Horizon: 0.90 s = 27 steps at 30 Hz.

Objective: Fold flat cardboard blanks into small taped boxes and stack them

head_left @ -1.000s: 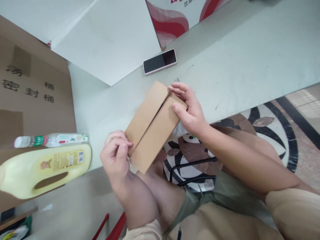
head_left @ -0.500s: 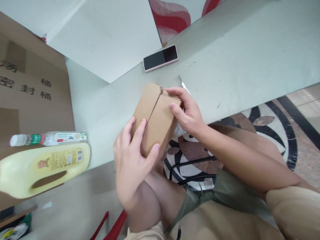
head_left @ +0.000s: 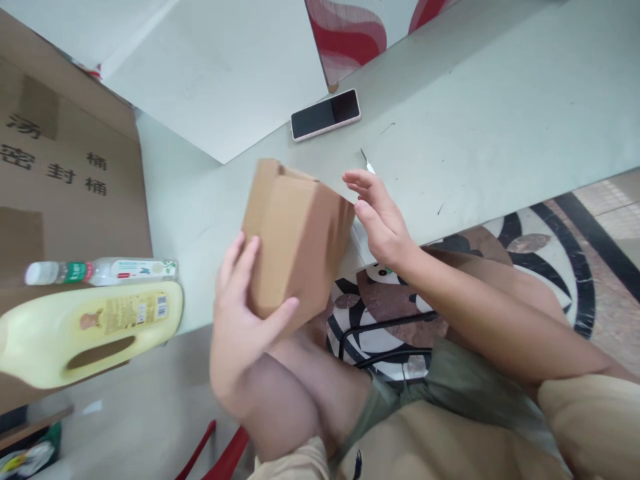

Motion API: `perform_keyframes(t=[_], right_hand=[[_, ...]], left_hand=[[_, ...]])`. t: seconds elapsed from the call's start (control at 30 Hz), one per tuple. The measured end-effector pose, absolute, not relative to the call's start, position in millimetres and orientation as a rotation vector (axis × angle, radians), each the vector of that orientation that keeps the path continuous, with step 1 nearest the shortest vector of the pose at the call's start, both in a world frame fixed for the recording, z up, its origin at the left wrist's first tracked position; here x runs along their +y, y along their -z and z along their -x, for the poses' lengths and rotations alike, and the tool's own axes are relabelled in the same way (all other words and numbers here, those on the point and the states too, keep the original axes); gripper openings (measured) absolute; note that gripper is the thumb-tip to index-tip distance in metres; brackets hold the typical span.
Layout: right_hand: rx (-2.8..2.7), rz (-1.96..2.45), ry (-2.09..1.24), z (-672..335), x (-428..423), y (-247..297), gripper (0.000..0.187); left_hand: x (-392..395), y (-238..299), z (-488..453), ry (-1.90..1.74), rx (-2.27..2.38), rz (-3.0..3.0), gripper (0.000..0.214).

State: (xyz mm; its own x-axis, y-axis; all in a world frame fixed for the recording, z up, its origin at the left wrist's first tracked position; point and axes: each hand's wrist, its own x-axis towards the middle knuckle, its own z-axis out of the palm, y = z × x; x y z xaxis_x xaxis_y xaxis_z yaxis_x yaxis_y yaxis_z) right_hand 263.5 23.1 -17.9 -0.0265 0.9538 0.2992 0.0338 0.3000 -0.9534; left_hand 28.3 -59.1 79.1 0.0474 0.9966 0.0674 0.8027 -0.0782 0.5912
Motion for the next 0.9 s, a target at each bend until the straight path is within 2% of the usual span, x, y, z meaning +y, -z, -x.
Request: perform_keyframes(t=[0.13,0.2,0.33,0.4,0.47,0.6,0.8,0.9], right_hand=[[-1.416,1.241,-1.130,-263.8,24.3,13.4,0.049],[-1.490,1.303,-1.274,-262.4,23.4,11.5,0.050],[-1.592,1.256,-1.427,-259.6,20.5,16.0,0.062],[-1.587,1.195,-1.349,-260.0,21.2,21.9,0.074],[-1.596,1.084,-1.216,-261.3,23.4,26.6,0.077],[-1.617,0.897,-1.000,-263.0,25.6,22.5,0.068],[-1.572,0.757,-0.932,-271.6,17.3,-1.7,0.055],[-1.598,0.724,-0.911,-276.6,16.1,-5.2,0.048]], left_hand=[[-46.0,-69.0,-1.9,-1.267,1.653,-1.339,0.075],[-38.0,-58.5,-4.4,-1.449,1.523,-1.137,0.068],[-25.5,-30.7,-29.4,-1.384,1.476,-0.760,0.054],[-21.3,-17.1,-38.8,-1.340,1.498,-0.611,0.047],[-18.4,-6.9,-42.2,-1.347,1.532,-0.523,0.045],[-15.2,1.1,-43.6,-1.309,1.468,-0.488,0.046],[-15.3,5.3,-61.2,-1.158,1.462,-0.696,0.040],[-13.0,8.5,-67.0,-1.172,1.492,-0.773,0.051]])
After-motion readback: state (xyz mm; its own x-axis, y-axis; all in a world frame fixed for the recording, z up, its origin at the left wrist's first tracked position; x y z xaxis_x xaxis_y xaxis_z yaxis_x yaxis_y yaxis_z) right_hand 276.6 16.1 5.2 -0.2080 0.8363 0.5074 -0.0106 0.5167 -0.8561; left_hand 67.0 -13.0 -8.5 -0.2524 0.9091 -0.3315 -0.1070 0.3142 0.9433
